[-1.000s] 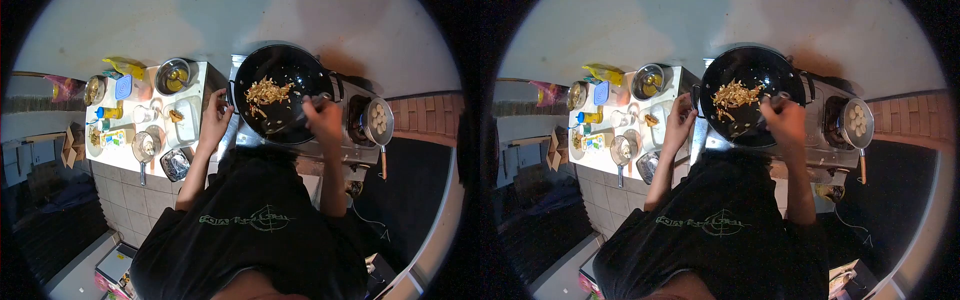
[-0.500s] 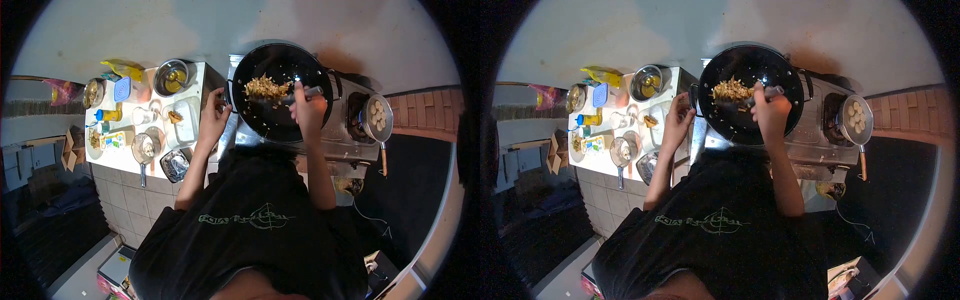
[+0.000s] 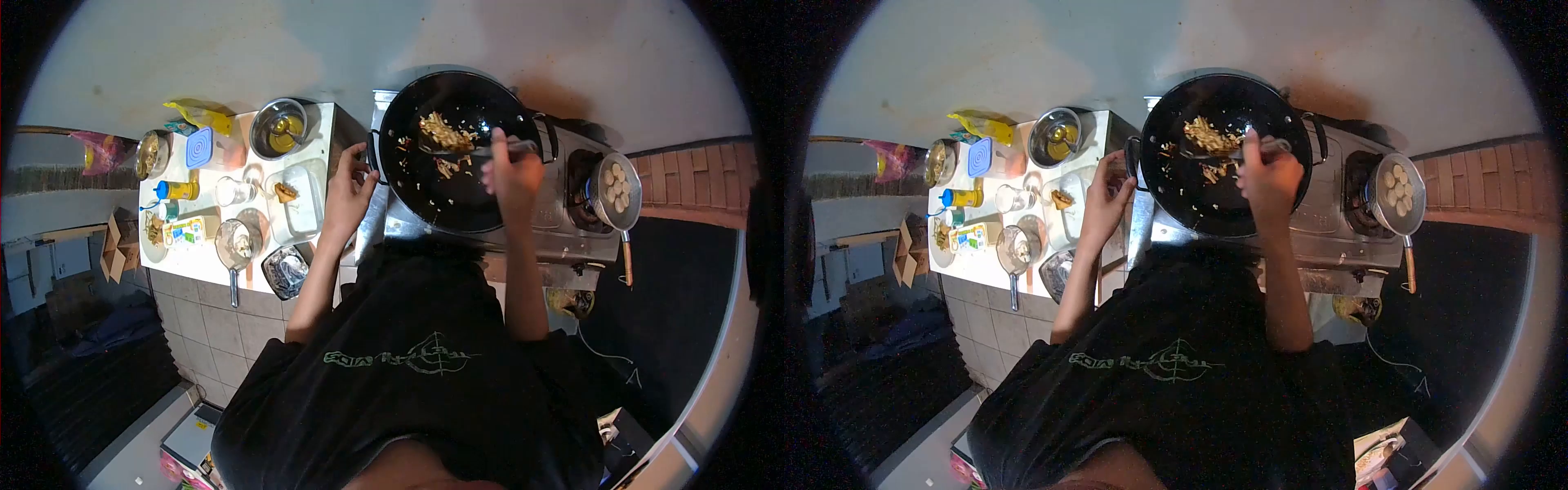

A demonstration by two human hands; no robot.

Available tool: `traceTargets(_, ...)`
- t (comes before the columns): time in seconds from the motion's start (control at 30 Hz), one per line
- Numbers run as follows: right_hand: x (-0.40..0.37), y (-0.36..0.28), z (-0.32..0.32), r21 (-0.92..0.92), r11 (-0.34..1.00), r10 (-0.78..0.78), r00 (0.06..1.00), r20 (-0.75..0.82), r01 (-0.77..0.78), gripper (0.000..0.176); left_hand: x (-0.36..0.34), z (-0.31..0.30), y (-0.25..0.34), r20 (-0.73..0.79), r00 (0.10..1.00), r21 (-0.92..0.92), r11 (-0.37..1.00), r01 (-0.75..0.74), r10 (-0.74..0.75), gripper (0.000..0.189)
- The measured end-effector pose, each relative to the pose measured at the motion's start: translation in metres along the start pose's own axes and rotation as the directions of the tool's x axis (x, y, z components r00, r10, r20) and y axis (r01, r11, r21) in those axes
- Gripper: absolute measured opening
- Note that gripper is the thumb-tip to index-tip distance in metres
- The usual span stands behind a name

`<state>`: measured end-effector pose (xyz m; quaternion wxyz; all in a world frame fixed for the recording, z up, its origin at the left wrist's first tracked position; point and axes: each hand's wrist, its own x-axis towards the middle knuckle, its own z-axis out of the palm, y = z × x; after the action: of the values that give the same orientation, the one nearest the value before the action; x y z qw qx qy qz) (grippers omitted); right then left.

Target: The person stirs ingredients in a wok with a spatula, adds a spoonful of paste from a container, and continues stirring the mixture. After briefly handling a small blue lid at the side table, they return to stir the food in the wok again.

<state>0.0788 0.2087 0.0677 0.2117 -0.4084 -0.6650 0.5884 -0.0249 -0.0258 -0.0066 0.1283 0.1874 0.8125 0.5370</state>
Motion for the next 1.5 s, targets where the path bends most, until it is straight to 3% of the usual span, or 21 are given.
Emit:
traceTargets(0.1,-0.019,-0.029,-0.024,-0.141,0.990,-0.007,0.998,0.069,0.017,0.035,-0.001,-0.003,0.007,0.002,1.000,0.013,1.000,0.024,-0.024,0.052)
traceTargets(0.23,-0.034,-0.029,-0.006,-0.182,0.975,0.154,0.977,0.148,-0.126,0.033,-0.001,0.002,-0.006,-0.020,1.000,0.002,1.000,-0.020,0.021,0.053)
traceTargets(0.3,-0.022,-0.013,0.008,-0.116,0.990,0.096,0.988,0.125,-0.082,0.033,0.000,0.002,-0.005,-0.012,1.000,-0.003,1.000,-0.012,0.012,0.052)
traceTargets(0.37,-0.006,0.000,0.009,-0.066,0.995,-0.062,0.990,0.123,0.070,0.035,0.000,0.001,0.000,-0.010,1.000,-0.005,1.000,-0.003,0.003,0.052)
traceTargets(0.43,-0.015,-0.022,-0.007,-0.035,0.998,-0.045,0.996,0.072,0.048,0.038,-0.001,-0.003,0.005,0.006,1.000,0.026,1.000,0.015,-0.015,0.052)
traceTargets(0.53,-0.021,-0.045,-0.035,-0.371,0.925,-0.046,0.993,0.105,0.082,0.040,-0.003,-0.001,0.004,-0.002,1.000,0.010,1.000,0.030,-0.030,0.052)
traceTargets(0.67,-0.017,-0.025,-0.017,-0.358,0.931,0.007,0.980,0.197,0.065,0.038,-0.003,0.001,-0.001,-0.007,1.000,0.008,1.000,0.013,-0.013,0.052)
traceTargets(0.77,-0.010,-0.016,-0.003,-0.217,0.973,-0.035,0.979,0.200,0.080,0.038,-0.001,0.002,-0.001,-0.015,1.000,-0.001,1.000,0.012,-0.012,0.052)
traceTargets(0.83,-0.018,-0.035,-0.008,-0.245,0.940,-0.206,0.968,0.146,0.237,0.040,-0.001,0.000,-0.004,-0.008,1.000,-0.002,1.000,-0.001,0.001,0.052)
traceTargets(0.9,-0.026,-0.046,-0.017,-0.282,0.921,-0.236,0.961,0.143,0.268,0.045,-0.003,0.000,0.000,-0.009,1.000,-0.005,1.000,0.017,-0.017,0.052)
traceTargets(0.97,-0.034,-0.058,-0.021,-0.393,0.910,-0.042,0.972,0.232,0.133,0.044,-0.003,0.000,0.001,-0.007,0.999,-0.010,0.999,0.031,-0.031,0.052)
traceTargets(1.0,-0.033,-0.053,-0.017,-0.395,0.909,-0.042,0.972,0.233,0.134,0.044,-0.004,0.001,-0.001,-0.013,1.000,-0.005,1.000,0.023,-0.023,0.052)
traceTargets(1.1,-0.022,-0.026,0.002,-0.259,0.964,0.007,0.965,0.263,0.064,0.042,-0.004,0.001,-0.001,-0.012,1.000,0.002,1.000,0.020,-0.020,0.053)
traceTargets(1.2,-0.020,-0.023,0.010,-0.046,0.999,0.026,0.992,0.127,-0.020,0.037,-0.003,0.000,0.002,-0.002,1.000,0.016,1.000,0.014,-0.013,0.052)
traceTargets(1.37,-0.035,-0.032,0.005,-0.035,0.999,-0.018,0.987,0.161,0.024,0.032,-0.004,0.000,0.003,-0.011,1.000,0.024,0.999,-0.022,0.022,0.052)
traceTargets(1.5,-0.026,-0.008,0.029,0.036,0.999,0.029,0.982,0.187,-0.036,0.029,-0.003,0.000,0.001,0.006,1.000,0.035,0.999,0.014,-0.014,0.052)
